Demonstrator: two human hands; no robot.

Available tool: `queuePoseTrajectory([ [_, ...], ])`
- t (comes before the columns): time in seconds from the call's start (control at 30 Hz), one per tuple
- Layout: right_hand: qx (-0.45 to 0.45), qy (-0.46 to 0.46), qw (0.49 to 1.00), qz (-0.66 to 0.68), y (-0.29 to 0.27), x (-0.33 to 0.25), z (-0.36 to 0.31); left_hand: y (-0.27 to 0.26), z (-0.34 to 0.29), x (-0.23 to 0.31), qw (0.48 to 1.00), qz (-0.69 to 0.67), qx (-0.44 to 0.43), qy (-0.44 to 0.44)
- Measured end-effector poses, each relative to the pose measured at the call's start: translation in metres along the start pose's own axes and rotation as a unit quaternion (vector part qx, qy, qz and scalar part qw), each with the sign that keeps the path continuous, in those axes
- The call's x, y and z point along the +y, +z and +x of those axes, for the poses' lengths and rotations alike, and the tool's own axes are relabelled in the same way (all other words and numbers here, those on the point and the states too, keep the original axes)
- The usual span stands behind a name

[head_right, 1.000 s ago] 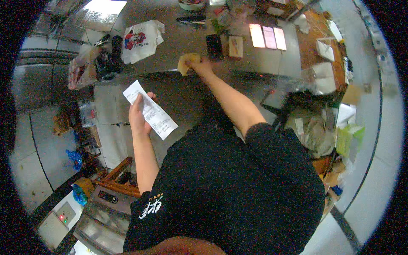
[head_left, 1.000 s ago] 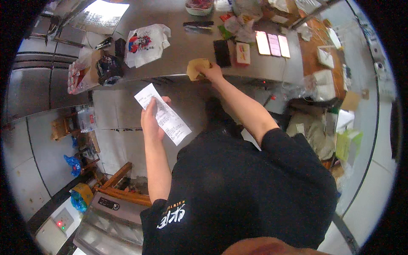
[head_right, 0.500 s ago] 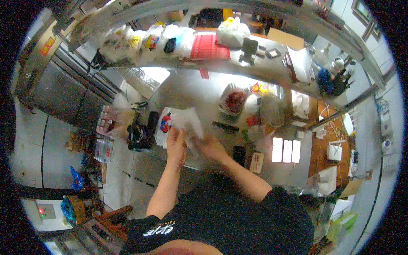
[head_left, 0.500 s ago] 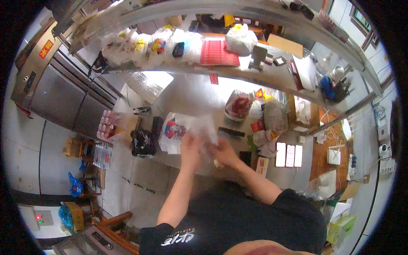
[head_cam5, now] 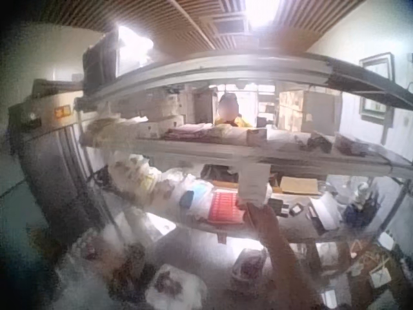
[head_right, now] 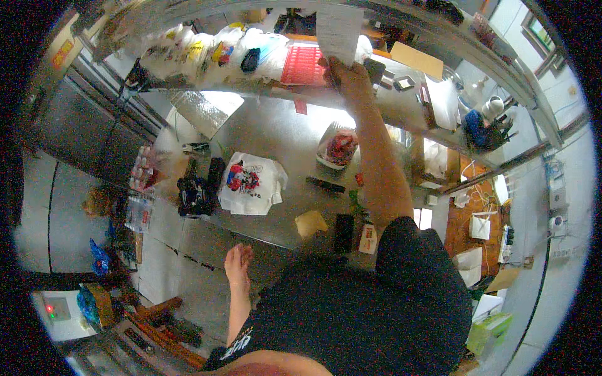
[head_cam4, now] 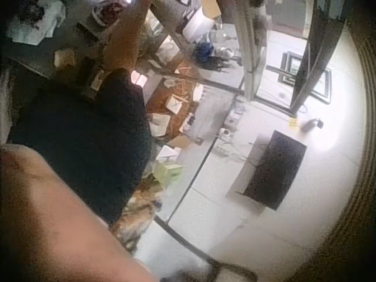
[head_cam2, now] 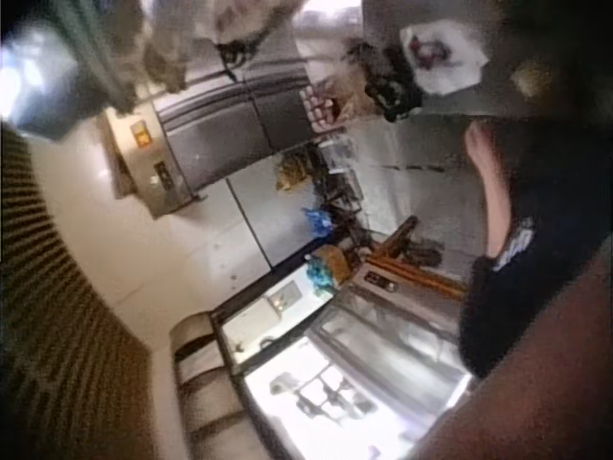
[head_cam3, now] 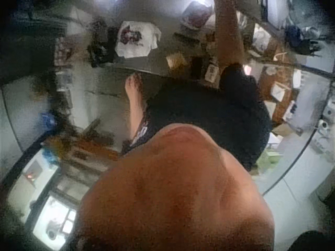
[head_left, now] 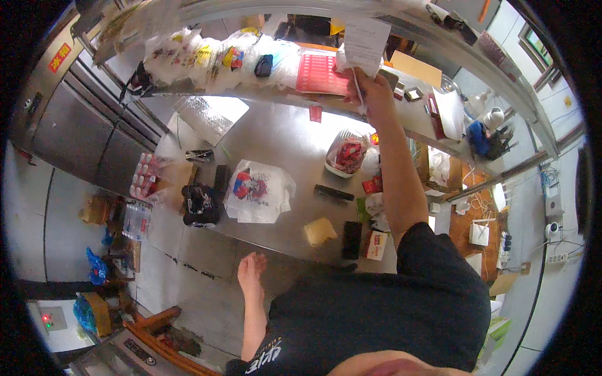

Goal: The person assembles a burger by placing lettuce, tomato, and cheese on a bun, then wraps it in paper. They also scoop fried items into containers, place them in bags, and attach receipts to the packages.

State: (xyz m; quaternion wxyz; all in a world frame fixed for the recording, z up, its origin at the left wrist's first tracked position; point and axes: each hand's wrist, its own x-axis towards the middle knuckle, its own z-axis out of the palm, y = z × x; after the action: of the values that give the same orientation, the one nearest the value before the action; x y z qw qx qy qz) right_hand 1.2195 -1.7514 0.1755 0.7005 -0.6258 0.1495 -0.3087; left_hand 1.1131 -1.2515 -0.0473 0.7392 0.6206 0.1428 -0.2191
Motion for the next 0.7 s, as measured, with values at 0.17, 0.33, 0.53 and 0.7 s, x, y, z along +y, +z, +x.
queuePoseTrajectory([
  [0.17, 0.038, -0.017, 0.998, -0.039, -0.012, -0.003, 0.000, -0.052, -0.055, -0.047, 0.994, -0.037, 0.086, -0.057],
  [0.33, 0.051, -0.096, 0.993, -0.051, -0.012, -0.008, 0.028, -0.070, -0.090, -0.070, 0.992, -0.056, 0.103, -0.050],
  [0.53, 0.281, -0.255, 0.872, -0.309, 0.000, 0.032, -0.023, -0.091, -0.179, -0.100, 0.995, -0.010, 0.097, 0.029],
  [0.7, -0.132, -0.111, 0.972, -0.163, 0.145, 0.106, -0.339, -0.169, -0.353, -0.053, 0.899, 0.157, 0.323, 0.251],
])
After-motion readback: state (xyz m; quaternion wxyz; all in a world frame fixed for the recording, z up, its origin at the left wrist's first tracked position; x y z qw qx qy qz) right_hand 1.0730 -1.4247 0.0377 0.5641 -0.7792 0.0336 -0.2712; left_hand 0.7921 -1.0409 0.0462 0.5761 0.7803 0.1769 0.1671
